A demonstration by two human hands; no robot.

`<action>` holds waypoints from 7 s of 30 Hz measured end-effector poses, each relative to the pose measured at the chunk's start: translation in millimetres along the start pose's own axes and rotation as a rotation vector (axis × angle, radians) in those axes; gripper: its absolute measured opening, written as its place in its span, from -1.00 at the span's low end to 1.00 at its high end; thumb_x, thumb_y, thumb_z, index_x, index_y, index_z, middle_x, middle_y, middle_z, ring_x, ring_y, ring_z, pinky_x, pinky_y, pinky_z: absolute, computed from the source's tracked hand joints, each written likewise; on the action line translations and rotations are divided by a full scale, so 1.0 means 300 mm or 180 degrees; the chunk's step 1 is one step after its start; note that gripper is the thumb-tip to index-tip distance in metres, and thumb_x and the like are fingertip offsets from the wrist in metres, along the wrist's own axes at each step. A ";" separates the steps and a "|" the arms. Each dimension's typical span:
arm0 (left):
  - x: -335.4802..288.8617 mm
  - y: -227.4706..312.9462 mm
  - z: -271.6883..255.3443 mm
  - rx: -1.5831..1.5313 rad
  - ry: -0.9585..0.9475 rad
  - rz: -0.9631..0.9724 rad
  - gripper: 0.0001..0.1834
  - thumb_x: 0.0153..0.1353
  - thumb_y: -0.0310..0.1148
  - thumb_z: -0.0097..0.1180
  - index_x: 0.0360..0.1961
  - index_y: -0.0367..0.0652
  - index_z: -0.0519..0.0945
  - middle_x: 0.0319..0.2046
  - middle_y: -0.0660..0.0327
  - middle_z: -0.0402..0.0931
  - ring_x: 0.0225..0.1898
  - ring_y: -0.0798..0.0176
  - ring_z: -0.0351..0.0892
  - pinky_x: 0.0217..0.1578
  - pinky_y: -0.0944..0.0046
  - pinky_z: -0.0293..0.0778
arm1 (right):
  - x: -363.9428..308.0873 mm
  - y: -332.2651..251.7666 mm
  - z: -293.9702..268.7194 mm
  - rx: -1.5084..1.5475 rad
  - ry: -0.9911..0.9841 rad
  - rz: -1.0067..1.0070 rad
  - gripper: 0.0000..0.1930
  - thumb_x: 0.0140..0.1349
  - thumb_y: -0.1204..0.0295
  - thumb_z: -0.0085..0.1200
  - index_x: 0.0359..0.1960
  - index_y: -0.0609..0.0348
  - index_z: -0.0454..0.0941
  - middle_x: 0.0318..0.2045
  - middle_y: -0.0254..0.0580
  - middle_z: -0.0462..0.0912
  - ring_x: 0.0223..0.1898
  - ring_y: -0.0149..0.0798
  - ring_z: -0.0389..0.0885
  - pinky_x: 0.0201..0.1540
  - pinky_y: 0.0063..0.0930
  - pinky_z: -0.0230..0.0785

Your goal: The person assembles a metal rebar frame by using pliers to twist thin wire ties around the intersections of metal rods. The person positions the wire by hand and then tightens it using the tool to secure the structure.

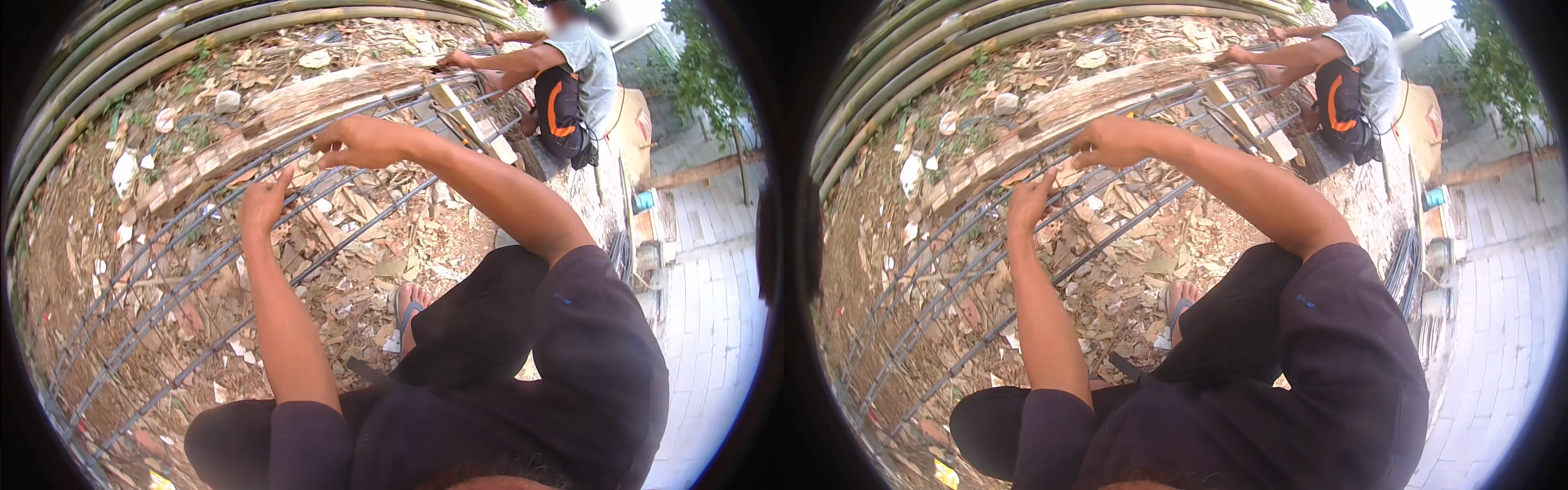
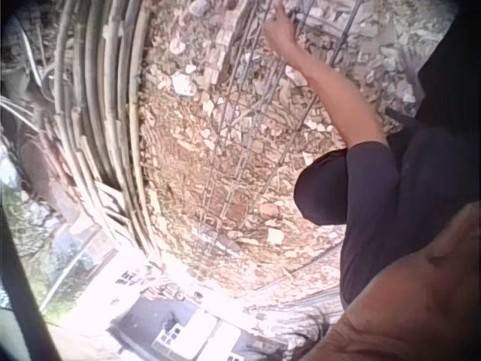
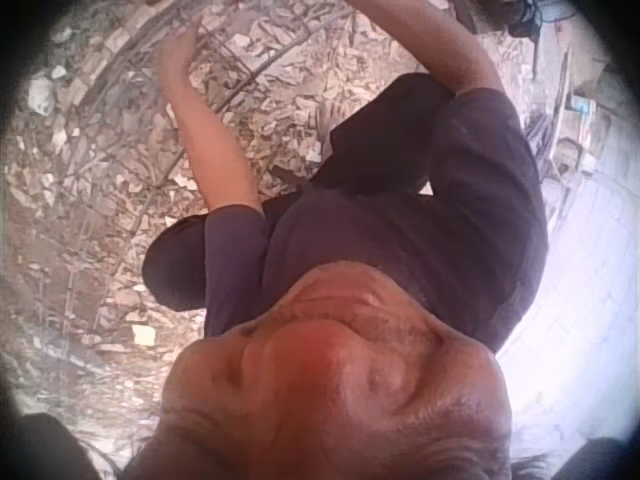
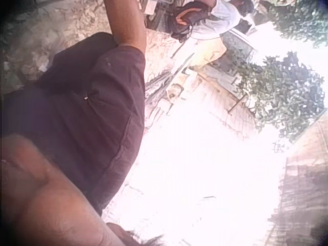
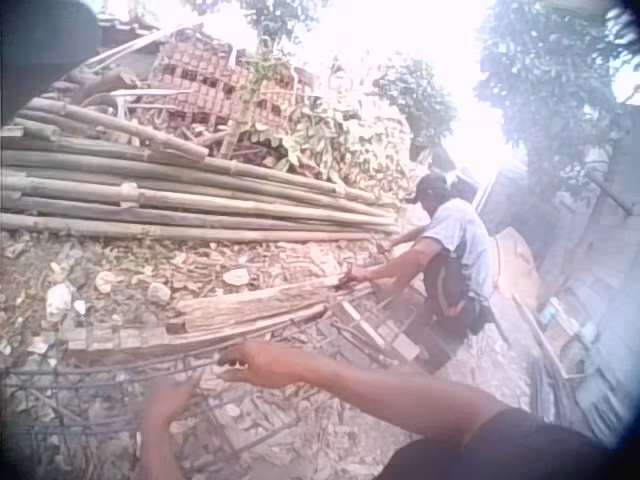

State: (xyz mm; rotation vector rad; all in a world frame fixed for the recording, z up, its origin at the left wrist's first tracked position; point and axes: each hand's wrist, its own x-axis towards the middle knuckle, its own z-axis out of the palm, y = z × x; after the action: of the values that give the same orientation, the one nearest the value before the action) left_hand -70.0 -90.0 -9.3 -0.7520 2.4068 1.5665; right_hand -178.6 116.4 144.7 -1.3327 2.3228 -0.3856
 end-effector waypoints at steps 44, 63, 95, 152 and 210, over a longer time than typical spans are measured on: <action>-0.281 0.339 0.102 0.0337 0.0512 0.1421 -0.78 0.23 -0.26 0.26 -0.26 -0.15 0.82 -0.25 0.03 0.79 -0.15 0.01 0.81 -0.11 0.07 0.68 | -0.093 -0.103 -0.046 -0.4028 -0.0438 -0.0452 -0.53 0.30 0.42 0.13 0.28 -0.06 0.57 0.30 -0.25 0.50 0.40 -0.19 0.37 0.49 -0.04 0.13; -0.119 0.140 -0.164 -0.0664 0.0011 0.1072 -0.54 0.34 0.10 0.22 -0.32 -0.08 0.86 -0.40 0.07 0.77 -0.24 -0.02 0.76 -0.06 0.00 0.63 | 0.074 -0.333 -0.066 -0.3818 -0.0956 -0.0486 -0.75 0.31 0.45 0.19 0.00 0.22 0.64 -0.12 -0.08 0.72 -0.01 -0.15 0.72 -0.03 -0.19 0.63; -0.426 0.575 -0.070 -0.1476 0.2118 0.2064 -0.73 0.23 -0.35 0.18 -0.13 -0.32 0.68 -0.17 -0.05 0.67 -0.05 -0.09 0.61 0.01 -0.04 0.54 | 0.106 -0.367 -0.104 -0.3085 -0.1976 0.1003 -0.66 0.22 0.33 0.28 -0.03 0.26 0.62 -0.36 -0.07 0.69 -0.30 -0.07 0.66 -0.20 -0.16 0.50; 0.005 0.260 0.130 -0.1380 -0.0234 0.2032 -0.72 0.00 -0.41 0.40 -0.26 -0.24 0.61 -0.46 0.03 0.67 -0.37 -0.10 0.69 -0.35 -0.04 0.51 | 0.081 -0.192 -0.125 -0.4056 0.0570 -0.1846 -0.83 0.26 0.33 0.19 -0.47 0.08 0.69 -0.36 -0.18 0.79 -0.30 -0.14 0.79 -0.35 -0.17 0.56; -0.195 0.476 0.142 -0.2834 -0.0365 0.0889 -0.40 0.45 0.04 0.21 0.04 -0.42 0.56 -0.27 0.01 0.69 -0.36 0.19 0.77 -0.51 0.24 0.66 | -0.245 -0.122 -0.003 -0.0404 0.1267 0.1055 -0.46 0.17 0.64 0.05 0.26 0.37 0.48 -0.06 0.27 0.66 0.06 0.30 0.61 0.17 0.04 0.42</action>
State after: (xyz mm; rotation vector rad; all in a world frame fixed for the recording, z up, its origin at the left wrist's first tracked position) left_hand -96.4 12.2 111.0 -0.4055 1.7087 2.7424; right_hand -119.1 161.7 178.5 -0.9608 2.8822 -0.4323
